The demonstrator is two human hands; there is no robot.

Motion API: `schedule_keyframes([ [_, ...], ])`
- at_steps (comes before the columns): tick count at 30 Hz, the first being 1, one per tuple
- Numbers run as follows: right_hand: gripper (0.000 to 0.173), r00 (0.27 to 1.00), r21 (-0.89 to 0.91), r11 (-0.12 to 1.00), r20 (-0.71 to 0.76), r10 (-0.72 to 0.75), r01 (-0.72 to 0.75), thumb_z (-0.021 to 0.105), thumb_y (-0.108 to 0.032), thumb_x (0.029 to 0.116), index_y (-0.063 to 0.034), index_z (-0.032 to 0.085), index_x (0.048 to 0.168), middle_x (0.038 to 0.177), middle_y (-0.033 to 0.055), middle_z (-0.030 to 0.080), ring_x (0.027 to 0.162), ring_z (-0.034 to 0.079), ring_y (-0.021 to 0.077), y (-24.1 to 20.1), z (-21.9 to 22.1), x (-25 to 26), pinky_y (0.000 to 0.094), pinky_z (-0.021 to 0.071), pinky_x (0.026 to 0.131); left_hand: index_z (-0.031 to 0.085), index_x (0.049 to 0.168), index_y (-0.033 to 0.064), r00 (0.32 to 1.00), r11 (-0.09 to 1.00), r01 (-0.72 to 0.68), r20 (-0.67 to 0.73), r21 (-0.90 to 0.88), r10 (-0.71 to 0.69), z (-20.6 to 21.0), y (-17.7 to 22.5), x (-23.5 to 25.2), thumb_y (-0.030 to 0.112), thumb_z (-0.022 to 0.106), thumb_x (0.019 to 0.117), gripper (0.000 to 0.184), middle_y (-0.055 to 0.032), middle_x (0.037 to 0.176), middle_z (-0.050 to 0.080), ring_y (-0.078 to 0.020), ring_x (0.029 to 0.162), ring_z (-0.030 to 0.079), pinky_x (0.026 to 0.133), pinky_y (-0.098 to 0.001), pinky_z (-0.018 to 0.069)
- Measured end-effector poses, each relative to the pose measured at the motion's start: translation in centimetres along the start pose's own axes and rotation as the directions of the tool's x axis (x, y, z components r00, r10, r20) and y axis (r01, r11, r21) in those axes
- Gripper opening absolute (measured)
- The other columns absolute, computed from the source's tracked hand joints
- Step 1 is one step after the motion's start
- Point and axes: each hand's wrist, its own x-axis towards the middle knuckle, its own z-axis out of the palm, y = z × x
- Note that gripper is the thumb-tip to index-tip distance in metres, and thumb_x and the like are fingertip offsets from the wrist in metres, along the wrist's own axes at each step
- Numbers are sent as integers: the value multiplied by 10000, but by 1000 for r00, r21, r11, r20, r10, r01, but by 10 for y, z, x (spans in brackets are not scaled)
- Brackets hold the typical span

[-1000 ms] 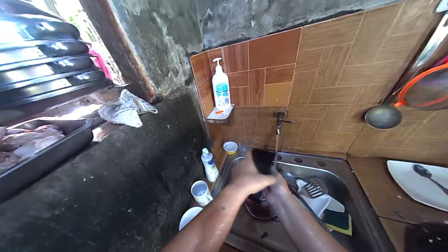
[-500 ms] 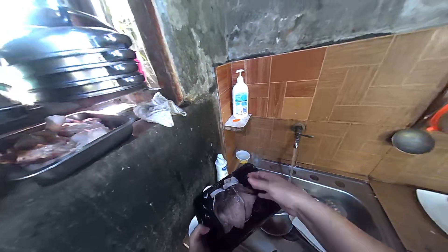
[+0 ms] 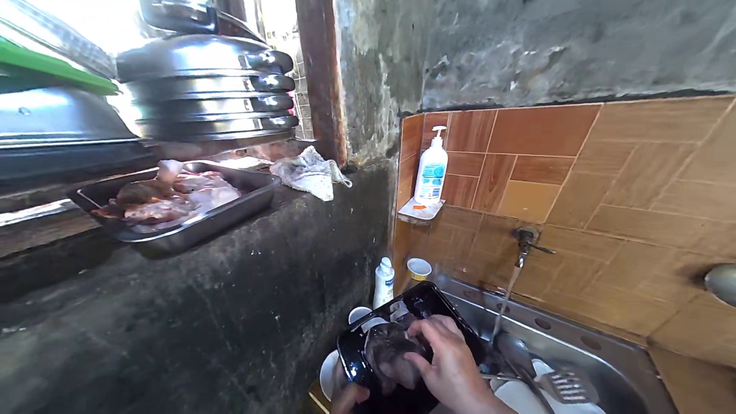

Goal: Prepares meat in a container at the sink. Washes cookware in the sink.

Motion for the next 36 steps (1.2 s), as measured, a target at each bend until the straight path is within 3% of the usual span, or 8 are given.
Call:
schedule_keyframes([
  [2, 309, 992, 10, 994, -58, -109, 109, 819, -3, 697, -44, 706, 982, 926, 100, 739, 968, 704, 336, 2, 2, -4, 552, 541, 904, 354, 1338, 81, 1000, 1000, 8, -9, 1, -8, 1, -1, 0, 7, 595, 677, 708, -44, 1007, 711, -131, 875, 728, 748, -349, 625],
  [6, 354, 993, 129, 989, 90, -80, 68, 766, 27, 775, 1, 684, 1118, 963, 138, 727, 831, 726, 243, -1, -35, -6, 410, 625, 771, 375, 1327, 71, 998, 1000, 25, -49, -6, -26, 4, -3, -2, 1, 576, 693, 669, -55, 984, 725, -144, 857, 737, 745, -356, 631],
  [12, 215, 970, -3, 997, 233, -76, 79, 746, -61, 790, -84, 757, 1004, 957, 98, 729, 830, 713, 231, 17, -98, 7, 446, 612, 754, 290, 1423, 79, 998, 999, 44, -47, -7, -45, -1, -4, -5, 1, 574, 696, 784, -65, 1047, 704, -151, 889, 731, 762, -366, 629],
  [17, 234, 886, 77, 982, 447, 121, -173, 768, -87, 860, -86, 731, 1091, 982, 67, 711, 868, 676, 161, 1, -105, 28, 380, 576, 816, 301, 1404, 76, 997, 998, 65, -48, 0, -65, 2, -4, -5, -2, 561, 692, 762, -64, 1027, 704, -141, 875, 729, 752, -354, 627],
  [21, 276, 775, 219, 940, 628, 70, -262, 760, -97, 868, -67, 700, 1136, 925, 30, 686, 811, 639, 96, 9, -94, 43, 314, 554, 773, 331, 1367, 80, 997, 997, 73, -31, -32, -74, 3, -4, -5, 0, 549, 708, 698, -62, 993, 715, -151, 857, 734, 744, -362, 629],
  [23, 290, 743, 186, 953, 667, 55, -238, 753, -81, 886, -30, 695, 1165, 984, 90, 694, 860, 649, 148, 16, -74, 48, 361, 549, 821, 394, 1295, 80, 997, 994, 75, -4, -82, -76, 2, -4, -6, 14, 561, 717, 605, -71, 962, 724, -170, 852, 737, 743, -378, 627],
  [30, 504, 829, -50, 997, 554, 78, -60, 778, -216, 904, -61, 650, 1366, 1377, 189, 622, 1293, 586, 321, 24, -48, 44, 473, 465, 1112, 621, 994, 80, 997, 971, 75, -8, -228, -79, 4, -4, -8, 76, 606, 743, 251, -94, 835, 749, -186, 763, 748, 685, -376, 625],
  [36, 441, 767, -127, 992, 637, 80, 2, 824, -171, 856, 25, 631, 1201, 1187, 230, 642, 1179, 595, 388, 12, -59, 52, 516, 462, 1057, 549, 1084, 63, 994, 968, 104, 1, -229, -106, 9, -3, -6, 57, 604, 721, 367, -95, 848, 740, -188, 774, 746, 688, -376, 626],
])
